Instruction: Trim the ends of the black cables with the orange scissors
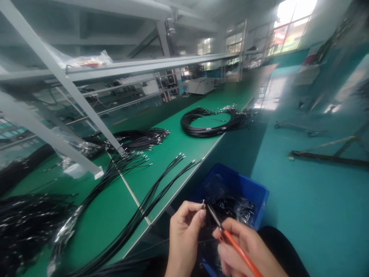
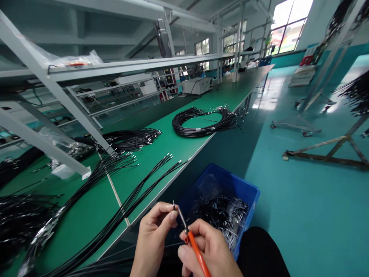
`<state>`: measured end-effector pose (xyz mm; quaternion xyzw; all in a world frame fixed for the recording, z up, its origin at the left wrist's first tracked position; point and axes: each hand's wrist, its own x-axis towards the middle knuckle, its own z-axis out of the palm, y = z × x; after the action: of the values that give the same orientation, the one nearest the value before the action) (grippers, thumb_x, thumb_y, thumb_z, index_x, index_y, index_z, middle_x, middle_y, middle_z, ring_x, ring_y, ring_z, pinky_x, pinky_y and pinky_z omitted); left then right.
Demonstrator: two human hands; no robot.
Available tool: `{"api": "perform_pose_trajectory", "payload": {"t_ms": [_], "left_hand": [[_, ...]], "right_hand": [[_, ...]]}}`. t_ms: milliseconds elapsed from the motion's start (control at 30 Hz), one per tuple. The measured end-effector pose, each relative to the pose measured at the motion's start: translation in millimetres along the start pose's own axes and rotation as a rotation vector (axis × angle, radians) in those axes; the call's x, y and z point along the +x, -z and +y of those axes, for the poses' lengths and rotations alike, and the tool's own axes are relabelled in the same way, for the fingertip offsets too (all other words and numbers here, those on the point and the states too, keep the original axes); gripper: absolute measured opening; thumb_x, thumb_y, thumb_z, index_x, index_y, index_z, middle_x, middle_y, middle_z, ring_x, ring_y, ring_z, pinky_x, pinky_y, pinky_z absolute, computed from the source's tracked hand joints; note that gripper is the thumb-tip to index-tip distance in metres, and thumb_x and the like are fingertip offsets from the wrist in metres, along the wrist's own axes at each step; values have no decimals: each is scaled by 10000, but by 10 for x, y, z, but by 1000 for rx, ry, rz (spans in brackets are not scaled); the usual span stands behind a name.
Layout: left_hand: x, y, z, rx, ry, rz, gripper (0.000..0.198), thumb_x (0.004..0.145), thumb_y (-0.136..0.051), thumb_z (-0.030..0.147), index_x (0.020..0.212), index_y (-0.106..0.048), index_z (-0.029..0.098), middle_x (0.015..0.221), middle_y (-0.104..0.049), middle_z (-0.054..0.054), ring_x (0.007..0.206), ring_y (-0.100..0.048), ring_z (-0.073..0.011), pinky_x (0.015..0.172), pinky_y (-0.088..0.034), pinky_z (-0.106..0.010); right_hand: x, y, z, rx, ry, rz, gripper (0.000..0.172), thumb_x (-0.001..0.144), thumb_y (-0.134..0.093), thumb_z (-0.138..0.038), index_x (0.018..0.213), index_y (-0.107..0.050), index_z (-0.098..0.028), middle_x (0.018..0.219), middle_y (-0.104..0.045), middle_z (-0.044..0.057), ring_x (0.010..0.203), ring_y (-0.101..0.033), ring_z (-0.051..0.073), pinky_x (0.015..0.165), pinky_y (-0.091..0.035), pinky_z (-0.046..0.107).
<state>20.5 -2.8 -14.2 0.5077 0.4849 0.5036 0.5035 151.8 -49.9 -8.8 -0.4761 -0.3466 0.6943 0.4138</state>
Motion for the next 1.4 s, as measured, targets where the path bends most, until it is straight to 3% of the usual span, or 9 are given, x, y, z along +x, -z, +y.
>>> {"api": "perform_pose_trajectory", "payload": {"t_ms": [100, 400, 633, 733, 833, 1000, 1100, 1233, 1400], "left_hand": [[-16, -2, -15, -8, 11, -27, 62, 724, -677, 218, 741, -669, 159, 659, -601, 9, 595, -522, -115, 570, -435, -208], [-48, -41, -3, 50, -31, -43, 64, 727, -666, 212, 695, -642, 161, 659, -592, 11, 616, -554, -130, 577, -440, -209], [-38, -67, -45, 106, -54, -43, 67, 740, -645, 211, 692, -643, 163, 653, -582, 0, 608, -544, -142, 576, -437, -228], [-26, -59, -45, 187, -95, -22, 70, 757, -624, 216, 714, -656, 171, 677, -599, -13, 635, -558, -159, 593, -443, -243], [-23, -52, -14, 307, -166, -19, 77, 771, -608, 206, 722, -662, 182, 689, -614, -18, 656, -575, -171, 612, -444, -253], [-72, -108, 37, 477, -301, -41, 87, 778, -602, 190, 702, -644, 192, 661, -589, -12, 617, -563, -159, 579, -419, -239], [-118, -178, 7, 519, -384, -41, 109, 790, -584, 194, 697, -640, 206, 636, -554, -9, 554, -522, -143, 525, -377, -230], [-168, -254, -80, 582, -511, 46, 159, 799, -555, 222, 675, -654, 230, 608, -530, -16, 526, -479, -145, 501, -333, -232], [-180, -231, -69, 665, -518, 43, 151, 797, -553, 203, 687, -654, 222, 616, -535, -14, 532, -491, -142, 511, -340, -231]], "right_hand": [[-5, -8, 1, -16, -17, -21, 213, 668, -657, -273, 765, -509, -154, 469, -565, -23, 354, -396, 27, 352, -235, 127], [106, 46, 105, 34, 3, -103, 317, 709, -667, -383, 833, -476, -162, 524, -587, -18, 296, -367, 21, 298, -230, 131], [92, 57, 83, -36, -29, -88, 236, 745, -617, -349, 815, -473, -177, 497, -591, -22, 305, -365, 30, 315, -238, 137], [58, 64, 135, -78, 8, -32, 163, 687, -642, -209, 753, -496, -182, 472, -524, -71, 363, -386, 44, 386, -289, 160], [28, 89, 192, -75, 122, 93, 204, 591, -651, -92, 735, -540, -186, 531, -496, -82, 474, -459, 78, 467, -347, 183], [49, 112, 81, 59, 345, 442, 335, 607, -718, -227, 890, -540, -218, 698, -627, -14, 690, -601, 173, 647, -467, 269], [87, 86, -39, 150, 375, 442, 350, 660, -721, -313, 930, -520, -215, 727, -630, -8, 636, -584, 151, 606, -469, 261], [146, 61, -88, 170, 333, 436, 359, 662, -736, -339, 919, -520, -213, 650, -570, -43, 512, -530, 121, 463, -427, 224], [195, 62, -21, 84, 362, 469, 342, 636, -732, -218, 910, -528, -212, 684, -601, -30, 638, -613, 156, 601, -492, 250]]}}
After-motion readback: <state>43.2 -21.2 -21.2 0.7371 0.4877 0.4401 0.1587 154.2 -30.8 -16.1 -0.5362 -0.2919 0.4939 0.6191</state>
